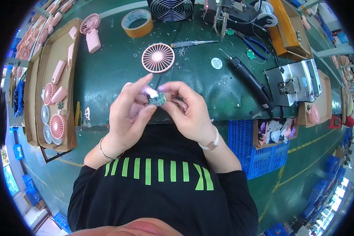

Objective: The person assembles portable handheld fans by driving screws with an electric screwdriver, connecting and placing circuit boards and batteries into the plastic fan casings, and snapping the components together by hand.

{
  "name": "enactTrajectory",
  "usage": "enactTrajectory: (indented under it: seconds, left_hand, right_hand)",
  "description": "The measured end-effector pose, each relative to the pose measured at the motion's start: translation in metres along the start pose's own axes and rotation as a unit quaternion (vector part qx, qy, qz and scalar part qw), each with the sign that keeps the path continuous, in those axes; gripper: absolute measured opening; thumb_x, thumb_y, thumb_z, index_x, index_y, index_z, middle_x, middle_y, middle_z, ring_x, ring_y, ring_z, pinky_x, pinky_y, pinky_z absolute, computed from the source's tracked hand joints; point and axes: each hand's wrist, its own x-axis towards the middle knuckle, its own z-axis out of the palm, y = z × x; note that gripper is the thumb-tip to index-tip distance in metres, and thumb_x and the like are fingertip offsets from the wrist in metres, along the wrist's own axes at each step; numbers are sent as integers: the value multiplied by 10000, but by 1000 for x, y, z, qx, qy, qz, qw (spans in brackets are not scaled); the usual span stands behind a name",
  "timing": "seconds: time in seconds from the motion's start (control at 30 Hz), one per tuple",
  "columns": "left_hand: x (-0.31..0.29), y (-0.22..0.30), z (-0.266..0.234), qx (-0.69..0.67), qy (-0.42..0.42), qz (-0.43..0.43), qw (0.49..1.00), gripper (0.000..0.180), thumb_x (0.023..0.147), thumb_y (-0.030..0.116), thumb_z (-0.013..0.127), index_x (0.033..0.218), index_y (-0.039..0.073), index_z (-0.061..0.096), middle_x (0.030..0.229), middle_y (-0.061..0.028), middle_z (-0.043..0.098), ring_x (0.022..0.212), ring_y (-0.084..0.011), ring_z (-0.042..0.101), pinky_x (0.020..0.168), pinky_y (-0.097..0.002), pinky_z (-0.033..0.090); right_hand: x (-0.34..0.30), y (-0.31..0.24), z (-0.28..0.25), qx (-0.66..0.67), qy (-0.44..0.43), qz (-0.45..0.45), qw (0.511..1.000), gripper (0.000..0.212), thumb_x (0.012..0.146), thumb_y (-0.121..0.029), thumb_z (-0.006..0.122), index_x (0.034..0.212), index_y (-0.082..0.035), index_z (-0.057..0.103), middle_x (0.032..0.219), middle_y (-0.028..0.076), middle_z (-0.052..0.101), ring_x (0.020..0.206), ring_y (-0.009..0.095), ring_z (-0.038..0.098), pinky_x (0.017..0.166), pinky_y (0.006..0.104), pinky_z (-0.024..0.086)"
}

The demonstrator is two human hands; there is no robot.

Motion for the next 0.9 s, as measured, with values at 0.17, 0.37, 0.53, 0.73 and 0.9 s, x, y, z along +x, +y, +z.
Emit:
enactTrajectory:
  seconds: [0.17,0.37,0.53,0.73,0.9]
  left_hand:
    - [-7,-3,2,-174,-25,-73,982,738,802,-121,648,1444,-4,303,1051,-99,538,958,-126,556,845,-233,472]
    - [-9,-12,1,-66,29,-6,997,760,671,-47,768,1360,19,453,885,-69,592,898,-219,569,815,-305,468]
    - [-8,-8,0,-83,28,-9,996,742,679,-50,765,1351,5,456,883,-77,596,883,-206,566,788,-303,481]
    - [-6,-13,-4,-84,2,24,996,700,684,-19,777,1321,2,487,1034,-113,596,985,-224,586,833,-324,498]
    - [7,-10,-40,173,-97,24,980,976,583,217,883,1410,53,391,1357,-196,460,1280,-380,428,1054,-477,353]
  right_hand:
    - [-1,4,-14,-8,-87,-64,994,366,816,78,681,1162,28,573,986,45,546,890,76,535,821,216,459]
    - [7,18,-12,-164,-79,-269,946,432,689,14,807,1084,6,634,929,76,564,766,127,535,881,273,485]
    - [8,17,-13,-179,-71,-290,937,378,688,13,796,1036,13,649,881,106,615,777,181,595,908,315,489]
    - [8,15,-13,-223,-57,-302,925,329,693,6,791,999,18,671,906,127,652,805,220,635,830,333,514]
    - [4,20,-23,-241,-14,-267,933,341,696,34,785,1018,1,677,922,111,644,648,113,545,574,223,434]
